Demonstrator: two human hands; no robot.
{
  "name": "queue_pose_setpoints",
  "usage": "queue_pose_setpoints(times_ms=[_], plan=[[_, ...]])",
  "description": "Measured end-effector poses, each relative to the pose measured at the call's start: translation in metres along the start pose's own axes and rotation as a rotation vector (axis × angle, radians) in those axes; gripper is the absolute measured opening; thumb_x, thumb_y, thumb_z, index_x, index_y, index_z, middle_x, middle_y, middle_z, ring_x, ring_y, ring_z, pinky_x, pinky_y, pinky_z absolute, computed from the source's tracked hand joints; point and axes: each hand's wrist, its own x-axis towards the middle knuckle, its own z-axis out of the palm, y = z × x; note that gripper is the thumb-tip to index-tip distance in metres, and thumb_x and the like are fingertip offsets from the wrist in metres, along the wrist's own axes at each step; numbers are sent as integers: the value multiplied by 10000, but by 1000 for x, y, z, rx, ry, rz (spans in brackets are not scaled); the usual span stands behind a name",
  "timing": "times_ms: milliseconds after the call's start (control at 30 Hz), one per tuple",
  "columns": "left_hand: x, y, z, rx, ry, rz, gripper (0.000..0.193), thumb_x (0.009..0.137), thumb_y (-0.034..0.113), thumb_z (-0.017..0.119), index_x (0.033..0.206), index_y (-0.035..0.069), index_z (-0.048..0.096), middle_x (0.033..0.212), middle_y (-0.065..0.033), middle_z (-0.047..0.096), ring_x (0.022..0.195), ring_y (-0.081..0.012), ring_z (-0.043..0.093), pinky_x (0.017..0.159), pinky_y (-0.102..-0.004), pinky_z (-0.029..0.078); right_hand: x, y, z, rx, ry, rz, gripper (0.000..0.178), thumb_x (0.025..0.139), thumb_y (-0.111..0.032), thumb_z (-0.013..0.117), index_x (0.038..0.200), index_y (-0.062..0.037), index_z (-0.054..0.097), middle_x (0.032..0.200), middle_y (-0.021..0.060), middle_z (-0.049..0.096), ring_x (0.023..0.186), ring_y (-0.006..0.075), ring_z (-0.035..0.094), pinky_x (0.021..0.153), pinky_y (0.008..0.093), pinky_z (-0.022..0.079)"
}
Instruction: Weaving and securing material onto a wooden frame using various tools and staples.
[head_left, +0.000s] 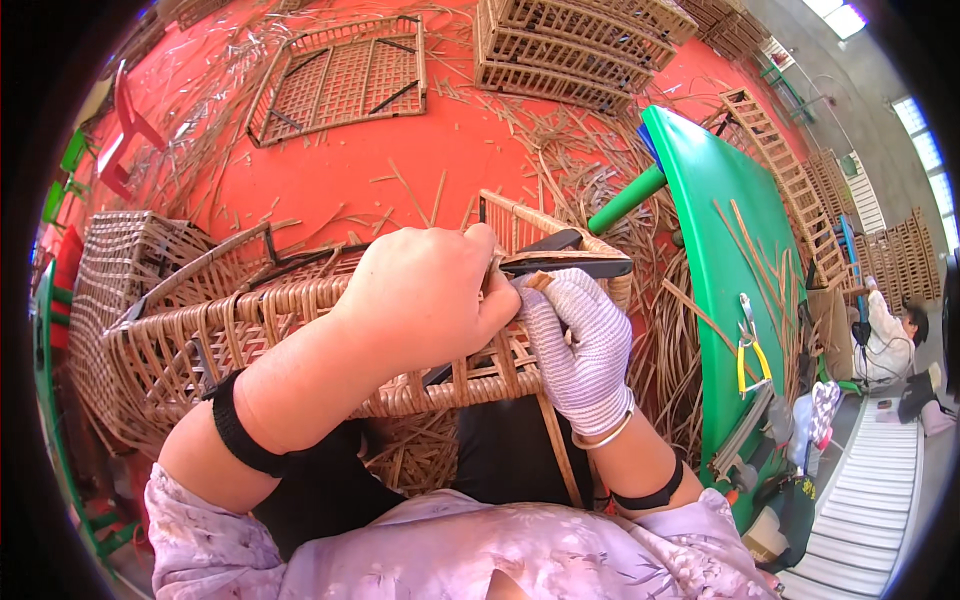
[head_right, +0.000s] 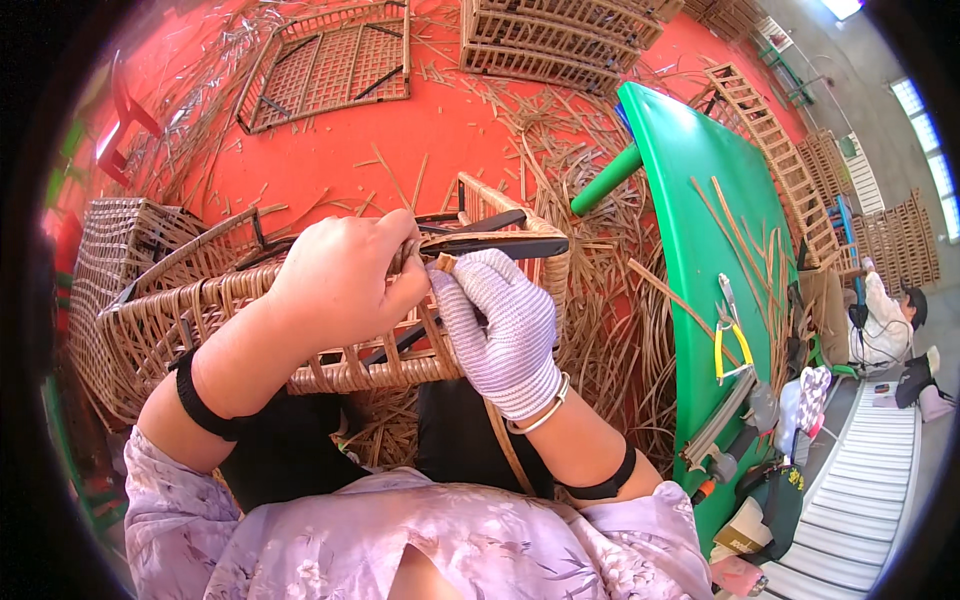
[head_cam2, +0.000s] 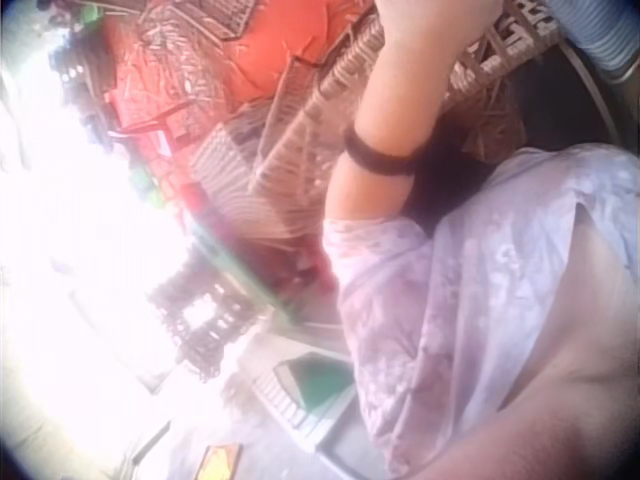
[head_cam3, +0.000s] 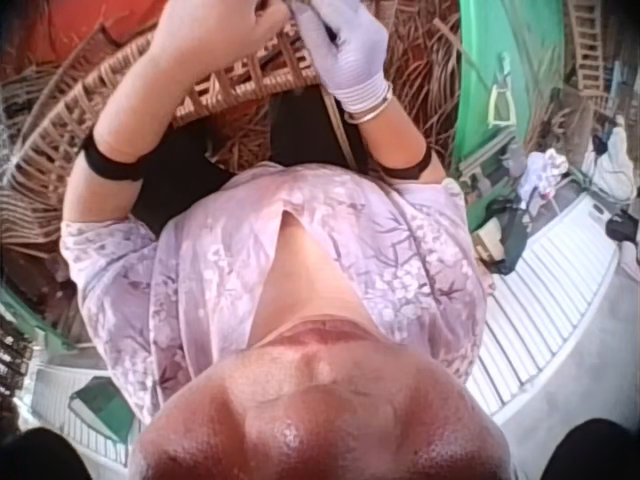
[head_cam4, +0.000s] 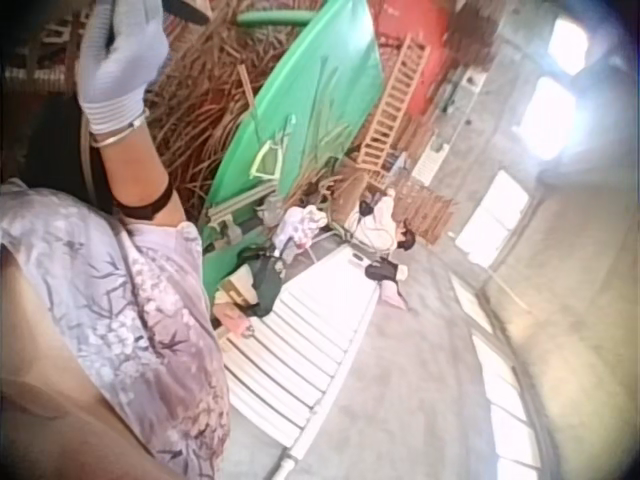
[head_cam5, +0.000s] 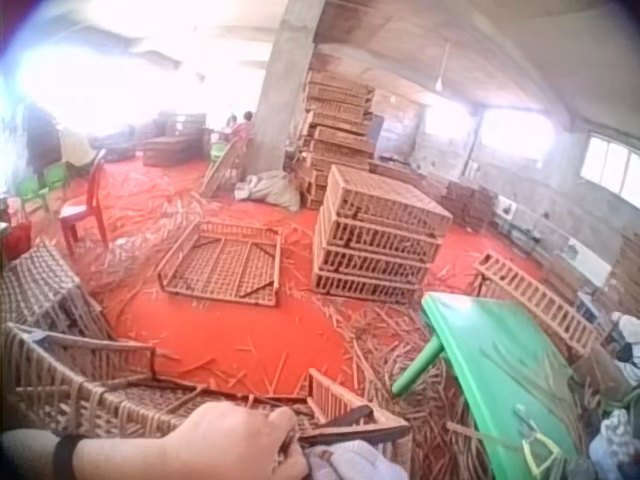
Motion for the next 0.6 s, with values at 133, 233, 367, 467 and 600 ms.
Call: queue_pose_setpoints(times_ms=[133,233,367,467,600], plan=[[-5,0,3,36,86,8,215,810,232,621,839,23,581,628,-149,607,573,-364,612,559,-455,493,-8,0,3,68,-4,59,121,868,-33,657,984,-10,685,893,142,660,715,267,663,645,314,523],[-5,-6,0,127,581,362,215,834,237,624,861,25,601,629,-161,602,582,-364,615,566,-450,497,-17,2,4,98,-38,131,151,858,-29,664,1005,-8,689,908,143,674,743,257,672,667,307,532],[-48,22,-6,-34,340,229,229,871,243,616,933,23,630,652,-168,621,612,-348,635,594,-429,513,-34,13,9,213,16,285,133,854,-30,666,981,-6,695,880,141,683,760,258,671,692,326,535],[-64,38,-3,-67,-255,-160,269,925,258,576,1021,15,642,696,-157,655,603,-307,653,595,-391,528,-35,14,10,243,21,296,126,863,-41,656,977,-1,694,881,149,690,777,261,680,686,325,531],[-59,50,15,-514,-468,-397,288,987,246,504,1043,-14,615,666,-97,655,522,-170,633,522,-325,517,-37,19,16,283,61,208,126,868,-44,650,978,0,694,882,149,691,757,260,676,671,321,525]])
